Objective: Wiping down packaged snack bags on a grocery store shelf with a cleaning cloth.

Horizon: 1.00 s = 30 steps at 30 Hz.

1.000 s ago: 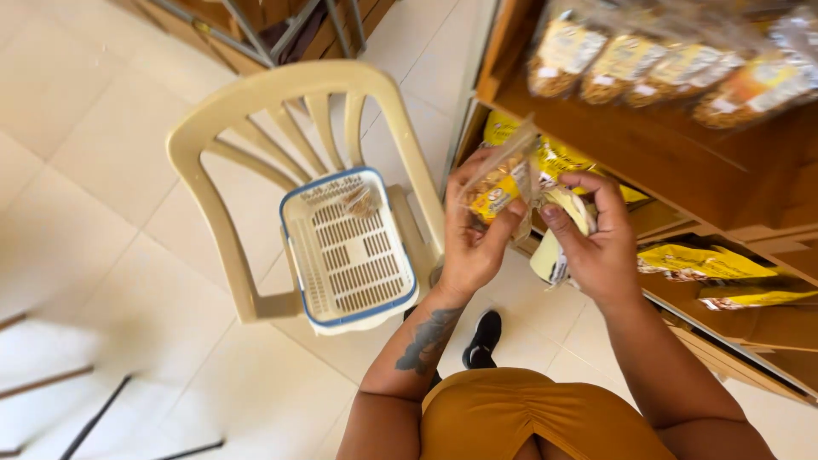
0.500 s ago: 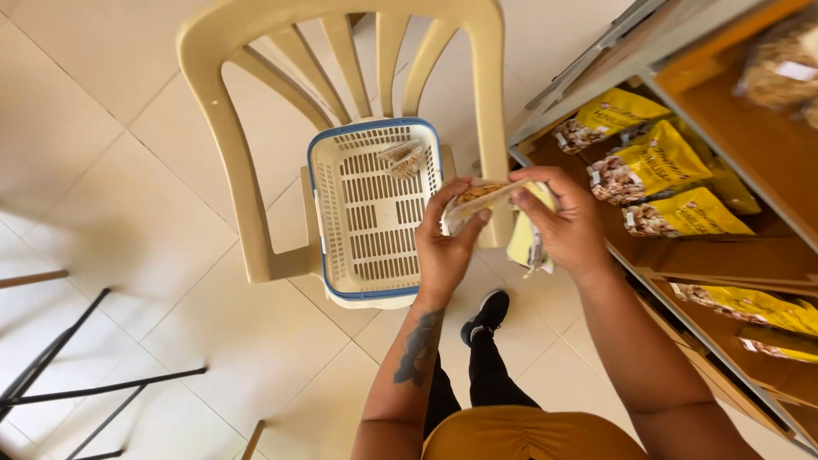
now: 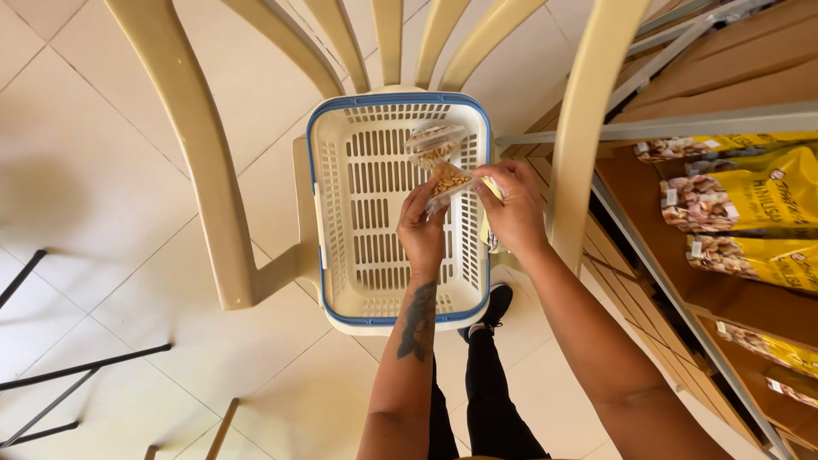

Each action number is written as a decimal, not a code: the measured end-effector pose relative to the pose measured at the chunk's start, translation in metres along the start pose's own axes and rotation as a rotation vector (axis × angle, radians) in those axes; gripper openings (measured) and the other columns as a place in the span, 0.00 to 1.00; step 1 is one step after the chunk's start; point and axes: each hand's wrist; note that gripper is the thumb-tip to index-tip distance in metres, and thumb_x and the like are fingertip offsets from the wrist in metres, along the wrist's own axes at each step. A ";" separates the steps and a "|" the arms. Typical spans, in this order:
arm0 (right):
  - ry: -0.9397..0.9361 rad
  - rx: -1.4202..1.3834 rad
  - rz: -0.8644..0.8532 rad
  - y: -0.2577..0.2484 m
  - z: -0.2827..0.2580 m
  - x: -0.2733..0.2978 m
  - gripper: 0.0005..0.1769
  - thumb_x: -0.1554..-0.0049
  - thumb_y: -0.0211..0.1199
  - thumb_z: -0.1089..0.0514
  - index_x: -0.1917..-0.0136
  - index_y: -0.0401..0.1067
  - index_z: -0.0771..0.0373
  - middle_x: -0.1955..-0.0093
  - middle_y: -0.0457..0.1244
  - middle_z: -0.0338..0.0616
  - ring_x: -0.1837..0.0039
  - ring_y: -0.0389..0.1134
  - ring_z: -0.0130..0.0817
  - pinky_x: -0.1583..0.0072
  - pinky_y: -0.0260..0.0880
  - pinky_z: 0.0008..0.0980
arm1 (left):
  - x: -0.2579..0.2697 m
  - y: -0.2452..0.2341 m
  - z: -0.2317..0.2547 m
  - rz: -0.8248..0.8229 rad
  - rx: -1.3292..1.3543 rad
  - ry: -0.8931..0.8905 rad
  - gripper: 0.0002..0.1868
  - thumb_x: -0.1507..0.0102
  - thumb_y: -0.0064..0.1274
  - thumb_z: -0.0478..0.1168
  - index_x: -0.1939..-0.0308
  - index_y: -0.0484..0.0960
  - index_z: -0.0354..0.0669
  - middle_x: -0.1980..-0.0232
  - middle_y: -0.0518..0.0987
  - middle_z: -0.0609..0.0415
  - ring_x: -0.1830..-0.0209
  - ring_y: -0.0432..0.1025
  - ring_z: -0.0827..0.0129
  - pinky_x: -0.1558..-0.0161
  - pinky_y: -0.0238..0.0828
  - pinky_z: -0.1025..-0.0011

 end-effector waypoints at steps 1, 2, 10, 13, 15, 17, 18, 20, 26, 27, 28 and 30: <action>0.000 0.002 -0.002 0.006 0.003 -0.006 0.09 0.41 0.68 0.57 0.47 0.78 0.44 0.44 0.63 0.42 0.41 0.69 0.49 0.39 0.68 0.47 | -0.005 0.002 -0.005 0.001 0.001 -0.003 0.22 0.45 0.69 0.31 0.46 0.87 0.45 0.47 0.79 0.46 0.42 0.74 0.58 0.39 0.73 0.62; 0.025 0.046 -0.017 0.011 0.005 -0.009 0.09 0.41 0.68 0.56 0.47 0.77 0.43 0.43 0.63 0.42 0.41 0.69 0.53 0.40 0.69 0.50 | -0.007 0.004 -0.010 0.009 -0.012 -0.016 0.21 0.44 0.69 0.30 0.47 0.87 0.44 0.47 0.80 0.46 0.42 0.75 0.57 0.39 0.74 0.62; 0.020 0.151 -0.062 0.028 0.024 -0.018 0.12 0.40 0.66 0.56 0.42 0.77 0.43 0.41 0.62 0.43 0.41 0.69 0.57 0.42 0.71 0.53 | -0.013 0.011 -0.052 0.037 -0.009 -0.050 0.22 0.43 0.65 0.26 0.45 0.85 0.42 0.45 0.80 0.44 0.40 0.74 0.53 0.38 0.74 0.61; -0.040 0.156 -0.037 0.022 0.031 -0.011 0.18 0.41 0.68 0.55 0.38 0.76 0.45 0.41 0.62 0.46 0.39 0.69 0.56 0.41 0.71 0.49 | -0.009 0.015 -0.037 0.028 -0.074 -0.129 0.28 0.40 0.62 0.27 0.36 0.78 0.42 0.36 0.74 0.40 0.30 0.65 0.44 0.33 0.69 0.57; 0.021 0.054 -0.009 0.010 0.025 -0.004 0.20 0.43 0.71 0.56 0.38 0.73 0.55 0.44 0.64 0.54 0.41 0.69 0.60 0.43 0.70 0.52 | -0.004 0.017 -0.018 0.003 -0.236 -0.121 0.34 0.40 0.63 0.29 0.30 0.73 0.46 0.28 0.67 0.38 0.27 0.60 0.40 0.30 0.64 0.54; 0.043 -0.005 -0.018 0.000 0.030 0.005 0.20 0.43 0.71 0.54 0.39 0.72 0.56 0.45 0.64 0.56 0.42 0.69 0.63 0.43 0.69 0.54 | 0.003 0.015 -0.012 -0.010 -0.277 -0.082 0.35 0.40 0.63 0.31 0.29 0.71 0.47 0.28 0.66 0.38 0.27 0.60 0.39 0.31 0.65 0.53; 0.066 -0.062 -0.030 -0.006 0.033 0.006 0.20 0.44 0.72 0.53 0.41 0.72 0.57 0.45 0.65 0.59 0.42 0.68 0.67 0.44 0.68 0.56 | 0.003 0.017 -0.008 -0.022 -0.316 -0.048 0.36 0.39 0.64 0.33 0.28 0.70 0.48 0.28 0.66 0.38 0.28 0.60 0.38 0.32 0.66 0.51; 0.098 -0.103 -0.034 -0.026 0.015 0.020 0.20 0.45 0.72 0.52 0.41 0.72 0.55 0.45 0.66 0.56 0.43 0.69 0.63 0.44 0.68 0.54 | 0.000 0.009 -0.040 0.033 -0.367 0.030 0.25 0.40 0.64 0.34 0.38 0.79 0.49 0.40 0.74 0.45 0.36 0.69 0.47 0.36 0.70 0.55; 0.219 -0.345 -0.040 -0.064 0.006 0.044 0.19 0.45 0.73 0.55 0.42 0.74 0.56 0.50 0.68 0.48 0.51 0.69 0.41 0.49 0.70 0.39 | -0.012 0.010 -0.066 0.141 -0.560 0.220 0.10 0.39 0.63 0.37 0.54 0.90 0.52 0.49 0.81 0.52 0.47 0.77 0.52 0.46 0.77 0.59; 0.253 -0.429 -0.035 -0.068 0.005 0.048 0.18 0.45 0.73 0.56 0.42 0.73 0.57 0.52 0.68 0.44 0.54 0.67 0.33 0.51 0.70 0.34 | -0.010 0.012 -0.062 0.133 -0.551 0.224 0.11 0.38 0.62 0.36 0.52 0.89 0.51 0.42 0.79 0.50 0.42 0.75 0.48 0.43 0.76 0.55; 0.261 -0.433 -0.030 -0.067 0.009 0.051 0.18 0.45 0.73 0.56 0.42 0.73 0.57 0.52 0.68 0.44 0.54 0.67 0.33 0.51 0.70 0.34 | -0.002 0.015 -0.058 0.124 -0.555 0.224 0.11 0.38 0.62 0.36 0.52 0.89 0.51 0.42 0.79 0.50 0.42 0.75 0.48 0.43 0.76 0.55; 0.307 -0.613 0.024 -0.067 0.013 0.056 0.19 0.46 0.75 0.58 0.43 0.73 0.59 0.54 0.66 0.40 0.55 0.65 0.28 0.53 0.69 0.29 | 0.010 0.024 -0.045 0.122 -0.601 0.172 0.31 0.41 0.65 0.38 0.34 0.77 0.55 0.24 0.61 0.48 0.24 0.57 0.45 0.30 0.63 0.47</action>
Point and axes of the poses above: each hand's wrist, its own x-axis away from the middle knuckle, its own y-axis out of the palm, z = x × y
